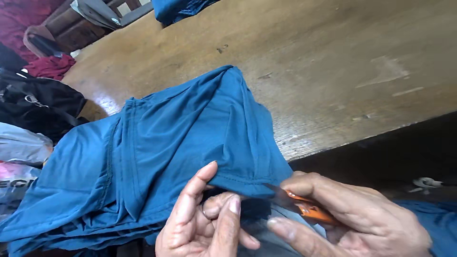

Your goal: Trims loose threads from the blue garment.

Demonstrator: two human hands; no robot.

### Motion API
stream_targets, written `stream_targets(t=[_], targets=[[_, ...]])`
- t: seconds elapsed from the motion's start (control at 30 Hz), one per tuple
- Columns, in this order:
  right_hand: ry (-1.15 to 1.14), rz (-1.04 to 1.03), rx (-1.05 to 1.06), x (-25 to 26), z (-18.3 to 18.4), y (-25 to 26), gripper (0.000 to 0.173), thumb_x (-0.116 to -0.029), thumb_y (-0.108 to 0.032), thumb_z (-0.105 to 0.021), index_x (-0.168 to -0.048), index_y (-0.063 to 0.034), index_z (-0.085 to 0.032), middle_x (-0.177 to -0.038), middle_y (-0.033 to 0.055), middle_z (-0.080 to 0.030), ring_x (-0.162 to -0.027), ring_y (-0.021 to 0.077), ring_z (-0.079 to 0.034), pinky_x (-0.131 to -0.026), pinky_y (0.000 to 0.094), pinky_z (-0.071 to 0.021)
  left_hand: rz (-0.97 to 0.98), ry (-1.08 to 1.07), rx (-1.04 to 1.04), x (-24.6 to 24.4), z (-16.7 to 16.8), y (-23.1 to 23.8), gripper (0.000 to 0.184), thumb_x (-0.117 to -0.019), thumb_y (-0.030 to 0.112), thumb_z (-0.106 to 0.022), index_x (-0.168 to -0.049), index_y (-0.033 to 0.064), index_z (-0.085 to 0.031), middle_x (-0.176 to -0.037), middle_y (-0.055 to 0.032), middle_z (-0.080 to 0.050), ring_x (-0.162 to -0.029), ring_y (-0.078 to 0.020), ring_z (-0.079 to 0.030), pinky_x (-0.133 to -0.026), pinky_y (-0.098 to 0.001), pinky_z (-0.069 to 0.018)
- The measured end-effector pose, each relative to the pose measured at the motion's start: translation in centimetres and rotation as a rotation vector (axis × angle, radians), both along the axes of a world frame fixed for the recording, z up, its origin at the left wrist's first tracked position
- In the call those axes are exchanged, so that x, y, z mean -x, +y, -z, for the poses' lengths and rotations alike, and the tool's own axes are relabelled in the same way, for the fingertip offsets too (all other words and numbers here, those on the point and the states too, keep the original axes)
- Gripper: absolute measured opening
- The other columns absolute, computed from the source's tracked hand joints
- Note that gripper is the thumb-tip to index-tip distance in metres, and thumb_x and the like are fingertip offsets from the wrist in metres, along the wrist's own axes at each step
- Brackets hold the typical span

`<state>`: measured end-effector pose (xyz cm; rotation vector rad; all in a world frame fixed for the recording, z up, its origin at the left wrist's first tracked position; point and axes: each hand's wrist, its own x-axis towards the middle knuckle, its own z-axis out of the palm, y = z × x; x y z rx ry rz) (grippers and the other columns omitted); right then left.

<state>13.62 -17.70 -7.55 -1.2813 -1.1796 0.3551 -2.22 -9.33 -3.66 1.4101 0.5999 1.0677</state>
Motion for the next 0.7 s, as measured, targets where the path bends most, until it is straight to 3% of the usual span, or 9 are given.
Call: stream_targets(t=[0.13, 0.2, 0.27, 0.33, 0.4, 0.5, 0.63, 0.7], targets=[[0.093, 0.013, 0.021, 0.5, -0.6, 0.7, 0.02, -0.0912, -0.026, -0.078, -0.093, -0.0066, -0.073, -0.077, -0.0045, -0.068, -0.065, -0.0028, -0.058, -0.054, 0.0118, -0.0472, 0.007, 0.057, -0.111, 0.1, 0.4, -0.2, 0.043, -0.0942, -0.012, -0.061, -0.136, -0.011, -0.052, -0.106, -0.0181, -0.074, -0.067, -0.0201, -0.074, -0.051, -0.0288, -0.0633], [0.105, 0.036, 0.01, 0.7, -0.5, 1.1, 0.007, -0.089, -0.013, -0.074, -0.092, -0.0068, -0.073, -0.079, -0.0042, -0.069, -0.065, -0.001, -0.06, -0.054, 0.0131, -0.0495, 0.014, 0.073, -0.122, 0.1, 0.7, 0.0, 0.039, -0.0967, -0.008, -0.061, -0.135, -0.0102, -0.056, -0.112, -0.0195, -0.072, -0.071, -0.0232, -0.075, -0.052, -0.0319, -0.0646], [0.074, 0.048, 0.01, 0.7, -0.3, 1.1, 0.007, -0.0837, -0.005, -0.069, -0.09, -0.0072, -0.073, -0.078, -0.0044, -0.069, -0.066, -0.0011, -0.061, -0.055, 0.0129, -0.0513, 0.009, 0.072, -0.117, -0.1, 0.8, 0.1, 0.036, -0.0979, -0.005, -0.062, -0.134, -0.0093, -0.058, -0.111, -0.0196, -0.071, -0.071, -0.0235, -0.074, -0.052, -0.033, -0.065], [-0.004, -0.049, -0.023, 0.4, 0.2, 0.8, 0.004, -0.0846, -0.006, -0.067, -0.085, -0.0046, -0.071, -0.076, -0.0014, -0.067, -0.068, -0.0008, -0.06, -0.058, 0.0124, -0.0499, -0.015, 0.061, -0.099, -0.3, 0.8, 0.3, 0.038, -0.0961, -0.003, -0.066, -0.133, -0.0078, -0.06, -0.106, -0.0178, -0.072, -0.068, -0.0215, -0.073, -0.052, -0.0324, -0.0648], [-0.051, -0.25, -0.048, 0.0, 0.5, 0.3, 0.013, -0.0917, -0.009, -0.064, -0.084, -0.0008, -0.068, -0.072, 0.0056, -0.064, -0.066, 0.0055, -0.058, -0.057, 0.0183, -0.0453, -0.053, 0.051, -0.081, -0.6, 0.6, 0.6, 0.041, -0.0919, -0.005, -0.071, -0.132, -0.0062, -0.061, -0.098, -0.0157, -0.074, -0.062, -0.0191, -0.072, -0.05, -0.0301, -0.0636], [0.005, -0.396, -0.053, 0.0, 0.5, -0.5, 0.013, -0.09, -0.006, -0.063, -0.084, 0.004, -0.067, -0.072, 0.0121, -0.064, -0.067, 0.013, -0.058, -0.058, 0.0243, -0.0437, -0.085, 0.026, -0.064, -0.8, 0.5, 1.3, 0.047, -0.0875, -0.01, -0.073, -0.132, -0.0051, -0.06, -0.088, -0.0155, -0.076, -0.057, -0.0186, -0.072, -0.045, -0.0283, -0.0614], [-0.118, -0.059, -0.037, -0.1, 0.2, -0.6, 0.01, -0.0931, -0.012, -0.071, -0.098, -0.0029, -0.069, -0.082, 0.0043, -0.068, -0.075, 0.0046, -0.062, -0.065, 0.0162, -0.0515, -0.074, 0.017, -0.025, -0.7, 0.5, 1.4, 0.053, -0.0849, -0.012, -0.074, -0.135, -0.0053, -0.059, -0.086, -0.0168, -0.075, -0.055, -0.0153, -0.069, -0.043, -0.0243, -0.0575], [-0.243, 0.102, -0.057, -0.3, 0.3, 0.2, 0.019, -0.0915, -0.018, -0.074, -0.108, -0.0097, -0.072, -0.086, -0.0006, -0.068, -0.077, 0.0015, -0.062, -0.067, 0.0148, -0.0516, -0.047, 0.007, -0.021, -0.7, 0.7, 1.3, 0.054, -0.0845, -0.013, -0.073, -0.136, -0.0061, -0.058, -0.087, -0.0167, -0.076, -0.055, -0.0141, -0.069, -0.042, -0.023, -0.0561]])
